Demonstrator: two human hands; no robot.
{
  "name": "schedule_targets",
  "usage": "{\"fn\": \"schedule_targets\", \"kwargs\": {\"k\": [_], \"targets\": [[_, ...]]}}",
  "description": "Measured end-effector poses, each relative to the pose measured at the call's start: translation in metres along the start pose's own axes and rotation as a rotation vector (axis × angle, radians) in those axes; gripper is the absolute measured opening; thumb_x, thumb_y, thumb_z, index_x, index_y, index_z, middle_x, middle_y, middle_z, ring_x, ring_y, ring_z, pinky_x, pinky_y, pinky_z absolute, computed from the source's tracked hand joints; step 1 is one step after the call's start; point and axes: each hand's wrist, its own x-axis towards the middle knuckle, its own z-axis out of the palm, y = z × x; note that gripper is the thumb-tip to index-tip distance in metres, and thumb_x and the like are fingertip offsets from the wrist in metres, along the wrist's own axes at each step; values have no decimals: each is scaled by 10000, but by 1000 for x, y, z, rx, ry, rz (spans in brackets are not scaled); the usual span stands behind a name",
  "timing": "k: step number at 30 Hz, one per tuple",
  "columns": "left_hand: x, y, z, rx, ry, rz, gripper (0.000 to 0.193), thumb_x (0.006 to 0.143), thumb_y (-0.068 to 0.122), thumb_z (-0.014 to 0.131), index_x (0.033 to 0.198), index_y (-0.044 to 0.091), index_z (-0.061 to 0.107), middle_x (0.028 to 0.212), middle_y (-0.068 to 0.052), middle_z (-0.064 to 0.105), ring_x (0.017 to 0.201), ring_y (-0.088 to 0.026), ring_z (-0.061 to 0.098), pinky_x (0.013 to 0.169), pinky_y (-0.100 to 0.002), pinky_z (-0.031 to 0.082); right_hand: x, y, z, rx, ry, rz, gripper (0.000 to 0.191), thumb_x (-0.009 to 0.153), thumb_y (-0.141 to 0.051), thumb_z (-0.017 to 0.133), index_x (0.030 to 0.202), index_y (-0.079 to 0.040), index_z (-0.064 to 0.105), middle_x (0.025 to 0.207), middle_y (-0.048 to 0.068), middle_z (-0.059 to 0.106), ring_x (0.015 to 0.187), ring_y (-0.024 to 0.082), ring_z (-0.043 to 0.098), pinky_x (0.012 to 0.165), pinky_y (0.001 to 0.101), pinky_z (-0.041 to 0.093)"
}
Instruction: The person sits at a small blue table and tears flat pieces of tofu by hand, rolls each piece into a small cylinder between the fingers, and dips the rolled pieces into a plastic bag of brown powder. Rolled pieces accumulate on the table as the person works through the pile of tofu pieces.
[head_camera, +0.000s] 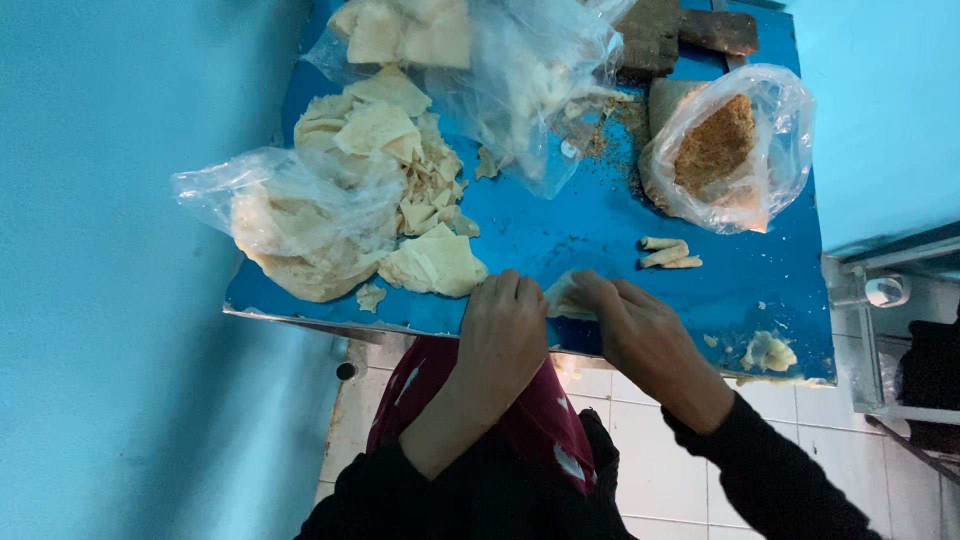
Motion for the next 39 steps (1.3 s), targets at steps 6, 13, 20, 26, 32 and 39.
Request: {"fn": "schedule_targets", "kwargs": {"k": [6, 13, 20, 26, 32, 39], "targets": [[2, 2, -1, 67, -7, -16, 144, 917, 114, 675, 836, 38, 584, 851, -132, 571, 796, -281, 595, 706, -418, 494, -6, 1, -7, 114, 34, 260, 477, 917, 48, 650, 1347, -17, 454, 1070, 180, 717, 962, 328, 739, 743, 388, 601], [1, 11, -6, -143, 27, -38, 122, 931, 122, 666, 911, 42, 575, 868, -125, 611, 810, -303, 624, 709, -435, 508, -10, -4, -9, 14, -11, 385, 529, 857, 73, 654, 1333, -13, 439, 980, 165, 694, 901, 346, 707, 723, 443, 556], [-2, 12, -9, -475, -53, -178, 141, 1011, 77, 574, 1122, -9, 573, 987, -179, 677, 938, -362, 685, 767, -469, 547, -2, -4, -14, 13, -109, 324, 589, 843, 129, 563, 1380, 12, 351, 911, 181, 621, 877, 356, 660, 719, 484, 527], [-9, 10, -7, -514, 8, -97, 190, 972, -10, 581, 1157, 15, 619, 1073, -176, 708, 1000, -364, 693, 825, -461, 559, 3, -8, -24, 212, -67, 307, 600, 881, 162, 529, 1407, 6, 287, 1030, 204, 634, 960, 330, 706, 807, 436, 576], [-10, 7, -2, -414, 21, 37, 285, 885, -26, 632, 1163, 31, 657, 1180, -131, 675, 1090, -328, 647, 896, -425, 549, 4, -9, -11, 227, -21, 356, 567, 887, 106, 621, 1372, -20, 356, 1131, 221, 686, 1052, 347, 738, 793, 414, 605], [0, -11, 6, -57, -31, 358, 187, 853, 71, 686, 1035, 49, 647, 986, -76, 609, 945, -251, 605, 825, -375, 526, -2, -8, -13, 179, -68, 261, 557, 929, 15, 635, 1407, -18, 349, 1125, 180, 752, 1006, 337, 758, 747, 403, 618]]}}
